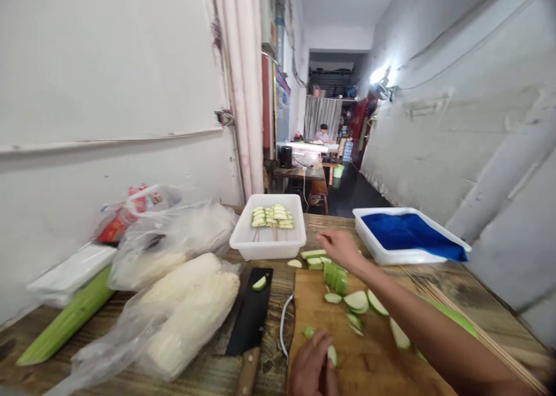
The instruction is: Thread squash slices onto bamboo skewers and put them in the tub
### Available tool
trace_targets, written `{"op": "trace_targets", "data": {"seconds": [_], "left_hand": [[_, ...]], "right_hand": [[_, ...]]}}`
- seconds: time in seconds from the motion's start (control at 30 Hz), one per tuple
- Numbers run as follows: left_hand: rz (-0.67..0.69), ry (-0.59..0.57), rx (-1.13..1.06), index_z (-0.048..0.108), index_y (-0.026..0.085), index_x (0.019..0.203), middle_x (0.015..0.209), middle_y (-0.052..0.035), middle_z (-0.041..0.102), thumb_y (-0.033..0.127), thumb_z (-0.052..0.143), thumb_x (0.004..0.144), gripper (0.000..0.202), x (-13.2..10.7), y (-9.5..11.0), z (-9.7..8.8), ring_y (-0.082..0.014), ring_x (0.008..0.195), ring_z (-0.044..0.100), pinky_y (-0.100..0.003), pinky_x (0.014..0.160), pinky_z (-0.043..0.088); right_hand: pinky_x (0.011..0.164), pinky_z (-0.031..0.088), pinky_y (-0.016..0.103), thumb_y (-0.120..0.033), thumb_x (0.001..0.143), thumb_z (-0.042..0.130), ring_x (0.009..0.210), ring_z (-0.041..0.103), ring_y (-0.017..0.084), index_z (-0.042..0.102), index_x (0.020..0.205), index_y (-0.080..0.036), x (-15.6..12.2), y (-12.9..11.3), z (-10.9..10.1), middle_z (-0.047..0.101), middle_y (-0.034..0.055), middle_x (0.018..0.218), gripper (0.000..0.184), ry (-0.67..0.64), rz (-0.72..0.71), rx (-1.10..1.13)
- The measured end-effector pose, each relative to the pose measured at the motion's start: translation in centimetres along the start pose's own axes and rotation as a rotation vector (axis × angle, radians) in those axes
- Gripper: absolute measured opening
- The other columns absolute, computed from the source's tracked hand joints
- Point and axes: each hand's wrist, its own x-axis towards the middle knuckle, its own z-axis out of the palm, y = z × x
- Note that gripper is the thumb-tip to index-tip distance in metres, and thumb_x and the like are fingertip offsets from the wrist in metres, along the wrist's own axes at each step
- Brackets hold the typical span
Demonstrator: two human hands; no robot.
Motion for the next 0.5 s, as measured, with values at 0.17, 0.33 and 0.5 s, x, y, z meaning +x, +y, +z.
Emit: {"op": "trace_targets", "data": {"seconds": [0.17, 0.33, 0.5], "left_hand": [[-0.014, -0.189, 0.055, 0.059, 0.017, 0.106, 0.107, -0.01, 0.063, 0.014, 0.049, 0.077, 0.031, 1.0, 1.1, -2.2, -0.0195, 0.102, 0.057, -0.033, 0.086, 0.048], [-0.076, -0.232, 0.111, 0.059, 0.018, 0.103, 0.108, -0.0078, 0.062, 0.019, 0.049, 0.078, 0.028, 1.3, 1.8, -2.6, -0.0192, 0.101, 0.057, -0.036, 0.092, 0.042], [-0.072, -0.253, 0.186, 0.06, 0.019, 0.102, 0.105, -0.0066, 0.063, 0.023, 0.049, 0.077, 0.027, 1.5, 2.4, -2.4, -0.0191, 0.099, 0.058, -0.036, 0.093, 0.041]], "right_hand": [[0.063, 0.046, 0.028, -0.024, 0.086, 0.048, 0.076, 0.066, 0.022, 0.067, 0.093, -0.014, -13.8, 12.4, -5.2, 0.071, 0.0088, 0.083, 0.023, 0.129, 0.399, -0.204], [0.076, 0.047, 0.035, -0.031, 0.087, 0.052, 0.085, 0.061, 0.017, 0.06, 0.098, -0.012, -24.2, 20.4, -6.4, 0.063, 0.0059, 0.096, 0.023, 0.038, 0.626, -0.343], [0.073, 0.046, 0.034, -0.03, 0.087, 0.051, 0.084, 0.059, 0.017, 0.06, 0.091, -0.012, -28.3, 22.5, -5.1, 0.062, 0.0047, 0.091, 0.021, -0.092, 0.687, -0.333]]}}
